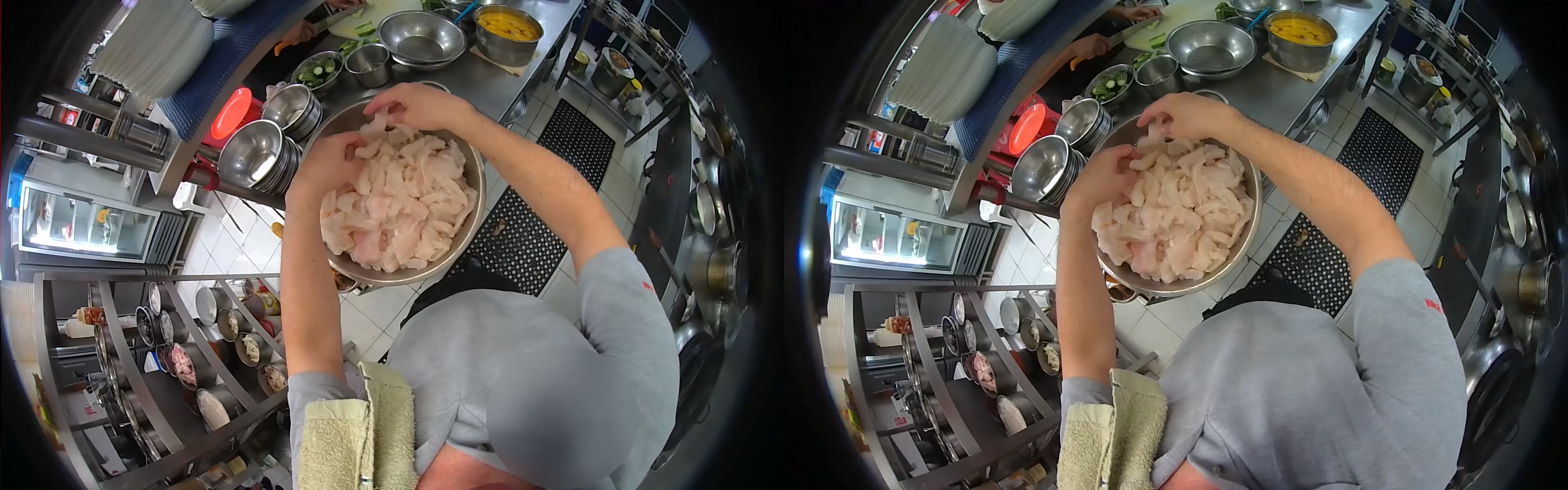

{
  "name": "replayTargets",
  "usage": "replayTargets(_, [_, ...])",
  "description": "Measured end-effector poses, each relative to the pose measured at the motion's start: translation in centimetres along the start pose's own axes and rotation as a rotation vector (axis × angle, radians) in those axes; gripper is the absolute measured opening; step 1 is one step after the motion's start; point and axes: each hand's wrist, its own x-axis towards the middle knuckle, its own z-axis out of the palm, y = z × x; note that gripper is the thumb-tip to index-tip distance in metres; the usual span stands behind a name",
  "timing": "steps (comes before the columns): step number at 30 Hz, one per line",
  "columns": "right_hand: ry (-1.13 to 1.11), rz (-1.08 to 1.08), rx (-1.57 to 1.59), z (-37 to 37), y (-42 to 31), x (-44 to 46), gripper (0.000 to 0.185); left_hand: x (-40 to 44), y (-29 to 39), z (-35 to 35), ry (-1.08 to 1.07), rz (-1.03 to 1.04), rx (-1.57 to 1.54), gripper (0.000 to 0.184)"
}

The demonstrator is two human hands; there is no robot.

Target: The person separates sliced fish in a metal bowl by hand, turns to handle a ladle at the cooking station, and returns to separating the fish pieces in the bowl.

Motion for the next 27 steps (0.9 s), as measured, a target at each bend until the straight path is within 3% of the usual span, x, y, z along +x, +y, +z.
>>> replayTargets(1, [-0.025,0.009,-0.038,-0.1,-0.1,0.0,0.037,0.2,-0.1,0.1,-0.037,-0.073,-0.05,0.033])
replayTargets(5, [-0.074,0.004,-0.234,-0.8,-1.4,-2.2,0.041,0.9,-1.9,0.8,0.023,-0.008,-0.061,0.028])
replayTargets(7, [-0.236,0.211,-0.207,-1.1,-2.8,-3.8,0.04,0.2,-0.1,0.2,0.086,0.009,0.083,0.021])
replayTargets(8, [-0.232,0.216,-0.207,-0.8,-2.8,-4.4,0.04,0.1,0.5,0.1,0.083,0.014,0.084,0.021])
replayTargets(11, [-0.271,0.139,-0.212,-0.1,-2.6,-5.8,0.043,-0.2,1.7,-0.4,0.116,0.024,0.101,0.015])
replayTargets(13, [-0.284,-0.107,-0.134,0.0,-2.7,-6.7,0.041,-0.2,2.0,-0.9,0.21,0.046,-0.037,0.017])
replayTargets(14, [-0.289,-0.105,-0.13,0.6,-2.7,-7.1,0.041,-0.3,1.8,-0.8,0.207,0.04,-0.039,0.017])
replayTargets(16, [-0.31,-0.061,-0.418,1.6,-2.7,-7.6,0.038,-0.6,1.6,-1.1,0.26,0.244,-0.182,0.019])
replayTargets(17, [-0.309,-0.062,-0.418,1.4,-2.6,-7.5,0.038,-1.0,1.5,-1.4,0.268,0.3,-0.071,0.024])
replayTargets(18, [-0.317,0.006,-0.35,0.9,-2.7,-7.2,0.037,-1.8,1.8,-1.5,0.267,0.301,-0.069,0.024])
replayTargets(19, [-0.324,0.075,-0.281,0.3,-2.9,-6.8,0.037,-2.8,2.1,-1.5,0.17,0.155,-0.052,0.027])
replayTargets(20, [-0.32,0.077,-0.278,-0.5,-3.1,-6.4,0.037,-3.7,2.3,-1.4,0.072,0.008,-0.035,0.03])
replayTargets(21, [-0.26,0.098,-0.175,-1.4,-3.5,-5.9,0.037,-4.5,2.4,-1.0,0.066,0.007,-0.034,0.03])
replayTargets(23, [-0.204,0.119,-0.073,-2.0,-3.2,-4.6,0.038,-5.6,2.7,-0.2,0.034,0.063,-0.006,0.034])
replayTargets(25, [0.068,0.09,-0.071,-1.9,-3.1,-3.2,0.038,-5.0,2.1,1.0,0.084,0.131,0.067,0.033])
replayTargets(27, [0.026,0.051,-0.145,-1.2,-3.5,-2.7,0.037,-4.6,2.1,1.3,0.142,0.196,0.146,0.033])
